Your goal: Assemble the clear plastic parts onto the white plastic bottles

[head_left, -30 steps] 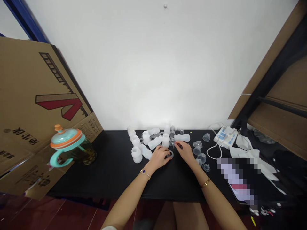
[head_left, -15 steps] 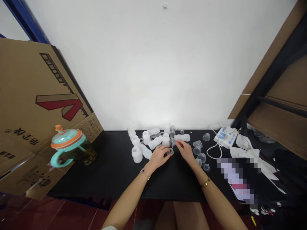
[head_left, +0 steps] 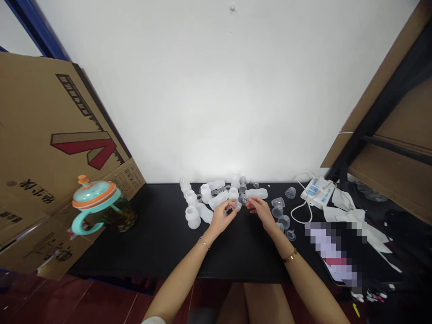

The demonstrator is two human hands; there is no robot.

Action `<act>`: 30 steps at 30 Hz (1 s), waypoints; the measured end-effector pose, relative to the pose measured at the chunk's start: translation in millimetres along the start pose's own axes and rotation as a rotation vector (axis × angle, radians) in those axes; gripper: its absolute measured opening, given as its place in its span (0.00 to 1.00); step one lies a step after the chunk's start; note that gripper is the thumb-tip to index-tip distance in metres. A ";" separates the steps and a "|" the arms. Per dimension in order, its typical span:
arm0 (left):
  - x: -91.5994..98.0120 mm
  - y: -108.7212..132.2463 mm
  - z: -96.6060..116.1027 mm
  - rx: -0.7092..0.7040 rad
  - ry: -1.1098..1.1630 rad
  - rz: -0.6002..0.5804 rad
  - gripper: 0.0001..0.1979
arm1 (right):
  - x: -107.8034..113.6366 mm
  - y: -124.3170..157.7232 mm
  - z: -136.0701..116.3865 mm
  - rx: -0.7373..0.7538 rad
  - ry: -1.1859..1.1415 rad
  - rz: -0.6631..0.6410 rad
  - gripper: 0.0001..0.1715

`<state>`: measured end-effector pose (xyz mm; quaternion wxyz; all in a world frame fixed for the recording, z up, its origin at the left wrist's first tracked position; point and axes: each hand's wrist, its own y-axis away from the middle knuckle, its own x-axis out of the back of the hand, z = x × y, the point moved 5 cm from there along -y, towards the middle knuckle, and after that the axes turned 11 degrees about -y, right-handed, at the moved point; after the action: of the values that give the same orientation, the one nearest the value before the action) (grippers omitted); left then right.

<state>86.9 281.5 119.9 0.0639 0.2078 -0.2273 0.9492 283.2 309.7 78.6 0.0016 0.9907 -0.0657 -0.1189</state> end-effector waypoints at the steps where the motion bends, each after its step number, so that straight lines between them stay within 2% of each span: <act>1: -0.1 -0.1 -1.8 0.020 0.041 0.000 0.07 | -0.4 0.5 1.3 -0.023 -0.016 -0.002 0.20; 9: -7.3 -2.0 -22.1 0.176 0.322 -0.033 0.13 | -5.5 6.1 3.3 -0.141 -0.089 -0.030 0.15; 15: -7.5 -5.3 -26.6 0.272 0.456 -0.019 0.16 | -8.8 8.5 4.0 -0.208 -0.111 -0.068 0.14; 20: -2.9 -8.1 -27.3 0.319 0.485 0.024 0.18 | -8.3 9.3 4.7 -0.231 -0.142 -0.074 0.14; 30: -1.0 -8.5 -27.1 0.311 0.471 0.040 0.19 | -10.7 12.4 0.0 -0.205 -0.125 -0.103 0.16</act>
<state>79.8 301.4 100.9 0.0636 -0.0159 -0.0617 0.9959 271.2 298.8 81.3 0.0928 0.9781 -0.0020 -0.1865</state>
